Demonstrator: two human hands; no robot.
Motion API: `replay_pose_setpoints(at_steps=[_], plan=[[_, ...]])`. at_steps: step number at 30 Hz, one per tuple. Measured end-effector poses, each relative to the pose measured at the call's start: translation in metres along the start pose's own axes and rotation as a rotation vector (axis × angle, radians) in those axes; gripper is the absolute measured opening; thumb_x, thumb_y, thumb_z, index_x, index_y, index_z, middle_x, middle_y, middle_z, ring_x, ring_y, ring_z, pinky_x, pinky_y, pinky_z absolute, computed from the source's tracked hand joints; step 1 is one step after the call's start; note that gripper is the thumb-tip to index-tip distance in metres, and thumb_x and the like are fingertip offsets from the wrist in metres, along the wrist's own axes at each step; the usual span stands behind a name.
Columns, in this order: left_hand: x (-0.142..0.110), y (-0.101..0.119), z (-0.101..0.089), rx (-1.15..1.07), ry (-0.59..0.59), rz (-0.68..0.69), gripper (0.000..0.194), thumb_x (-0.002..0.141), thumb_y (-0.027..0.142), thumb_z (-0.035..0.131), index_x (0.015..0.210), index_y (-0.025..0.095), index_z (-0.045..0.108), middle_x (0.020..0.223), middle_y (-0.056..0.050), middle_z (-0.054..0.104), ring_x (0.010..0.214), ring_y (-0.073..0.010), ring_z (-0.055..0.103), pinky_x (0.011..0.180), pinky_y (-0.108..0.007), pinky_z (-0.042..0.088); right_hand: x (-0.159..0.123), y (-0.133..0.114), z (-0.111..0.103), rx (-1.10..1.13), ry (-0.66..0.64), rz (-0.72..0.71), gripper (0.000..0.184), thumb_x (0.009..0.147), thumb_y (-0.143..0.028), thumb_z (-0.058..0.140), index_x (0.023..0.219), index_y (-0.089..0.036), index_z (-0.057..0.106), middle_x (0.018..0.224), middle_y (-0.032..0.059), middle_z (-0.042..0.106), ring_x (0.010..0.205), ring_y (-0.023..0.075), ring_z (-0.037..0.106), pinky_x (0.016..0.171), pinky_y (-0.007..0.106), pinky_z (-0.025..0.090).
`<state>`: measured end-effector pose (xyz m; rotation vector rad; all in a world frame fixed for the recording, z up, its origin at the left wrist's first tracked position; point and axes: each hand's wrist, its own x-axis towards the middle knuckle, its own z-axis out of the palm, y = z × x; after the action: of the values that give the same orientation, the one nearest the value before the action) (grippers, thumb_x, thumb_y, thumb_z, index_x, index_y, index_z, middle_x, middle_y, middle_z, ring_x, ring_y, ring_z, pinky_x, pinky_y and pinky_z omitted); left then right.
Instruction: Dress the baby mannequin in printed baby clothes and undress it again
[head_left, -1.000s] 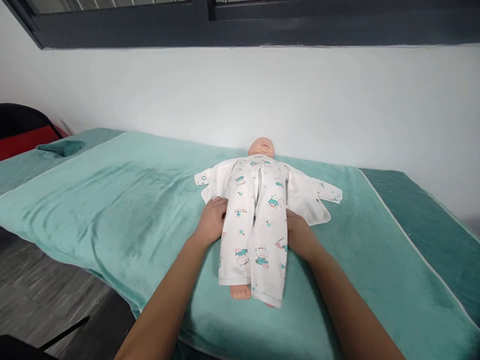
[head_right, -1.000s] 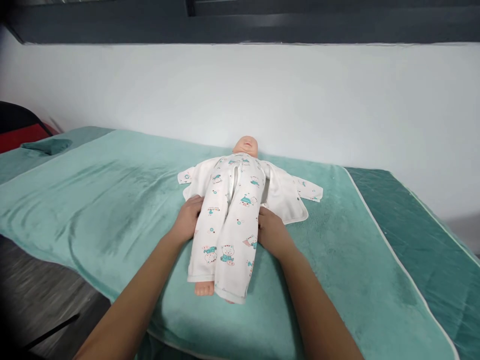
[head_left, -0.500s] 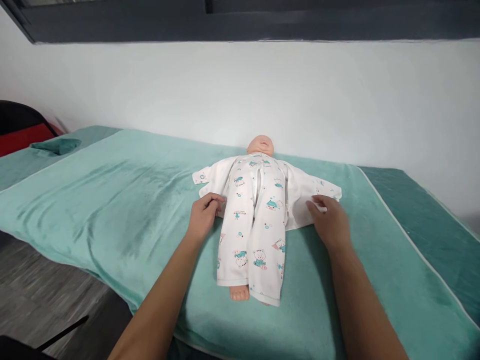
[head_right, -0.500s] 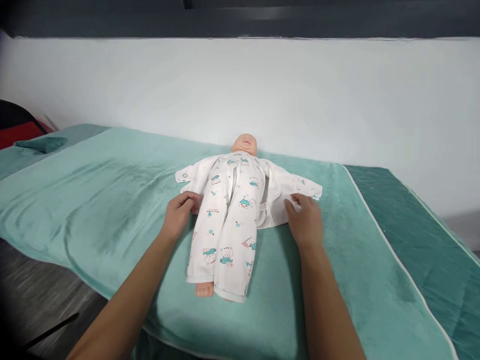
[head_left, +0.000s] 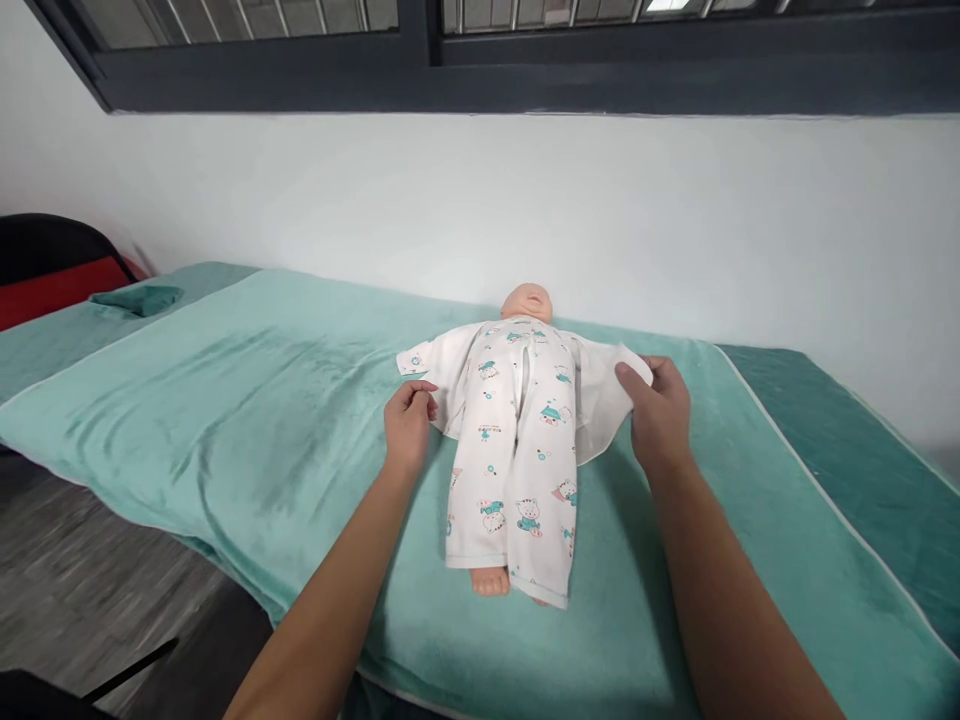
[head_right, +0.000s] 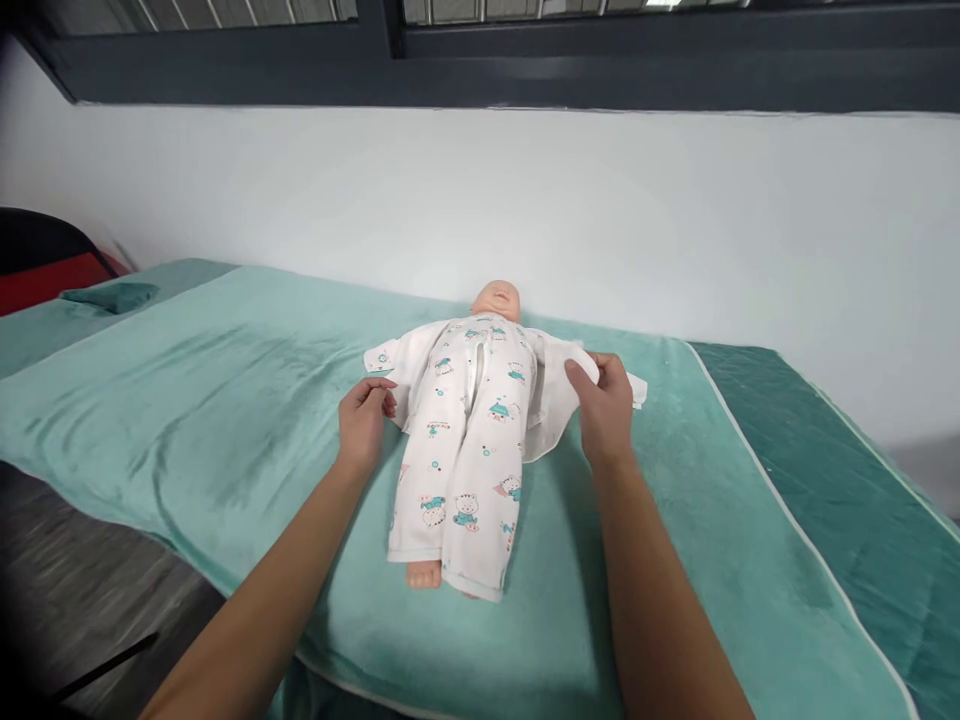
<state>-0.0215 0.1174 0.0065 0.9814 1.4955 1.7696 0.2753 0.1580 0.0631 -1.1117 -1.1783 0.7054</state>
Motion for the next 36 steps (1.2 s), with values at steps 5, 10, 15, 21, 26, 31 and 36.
replay_pose_setpoints(at_steps=[5,10,15,21,26,31,36], plan=[[0.003,-0.002,-0.001,0.064,-0.007,-0.005,0.020,0.073,0.024,0.048,0.083,0.020,0.064,0.062,0.002,0.052,0.057,-0.0124,0.051,0.054,-0.024,0.044,-0.016,-0.041,0.026,0.008,-0.622,-0.104,0.028,0.080,-0.036,0.078,0.079,-0.023,0.053,0.108,0.0060,0.072,0.101,0.0222,0.064,0.089,0.038,0.050],[0.004,-0.002,-0.001,0.068,-0.023,-0.013,0.019,0.073,0.024,0.048,0.083,0.020,0.065,0.062,0.002,0.052,0.058,-0.0124,0.050,0.054,-0.024,0.044,-0.029,-0.037,0.003,0.029,-0.723,-0.009,0.021,0.083,-0.036,0.078,0.082,-0.023,0.062,0.106,0.0064,0.071,0.105,0.0236,0.065,0.088,0.038,0.051],[0.003,-0.003,-0.001,0.056,-0.001,-0.002,0.018,0.074,0.023,0.050,0.083,0.020,0.065,0.063,0.002,0.053,0.059,-0.0125,0.050,0.056,-0.025,0.044,-0.026,-0.026,-0.013,-0.104,-0.685,-0.012,0.020,0.084,-0.040,0.075,0.086,-0.023,0.064,0.093,0.0032,0.066,0.088,0.0193,0.062,0.079,0.034,0.051],[0.001,-0.007,-0.004,0.169,0.084,0.056,0.018,0.078,0.022,0.048,0.085,0.021,0.064,0.079,-0.001,0.061,0.076,-0.0155,0.058,0.073,-0.028,0.049,-0.029,-0.026,-0.006,-0.294,-0.755,-0.106,0.029,0.075,-0.035,0.083,0.091,-0.025,0.060,0.095,0.0014,0.061,0.083,0.0179,0.058,0.077,0.033,0.051],[0.005,-0.011,-0.005,0.589,0.189,0.191,0.021,0.082,0.021,0.050,0.098,0.021,0.064,0.113,-0.011,0.063,0.108,-0.0260,0.058,0.094,-0.041,0.049,-0.034,-0.027,-0.003,-0.361,-0.819,-0.282,0.044,0.075,-0.032,0.084,0.113,-0.029,0.062,0.109,0.0040,0.061,0.097,0.0217,0.059,0.085,0.035,0.052],[0.006,-0.015,0.000,0.893,0.154,0.213,0.033,0.087,0.026,0.055,0.117,0.017,0.063,0.123,-0.019,0.065,0.124,-0.0383,0.052,0.106,-0.055,0.039,-0.044,-0.025,0.005,-0.491,-0.724,-0.446,0.013,0.089,-0.027,0.068,0.099,-0.026,0.061,0.098,0.0041,0.063,0.092,0.0225,0.059,0.081,0.037,0.049],[0.004,-0.014,0.003,0.936,0.109,0.199,0.036,0.088,0.028,0.055,0.122,0.019,0.063,0.121,-0.019,0.068,0.122,-0.0404,0.055,0.102,-0.056,0.039,-0.059,-0.035,0.023,-0.494,-0.487,-0.513,0.013,0.096,-0.024,0.054,0.084,-0.025,0.052,0.080,0.0017,0.059,0.077,0.0199,0.057,0.073,0.035,0.045]])
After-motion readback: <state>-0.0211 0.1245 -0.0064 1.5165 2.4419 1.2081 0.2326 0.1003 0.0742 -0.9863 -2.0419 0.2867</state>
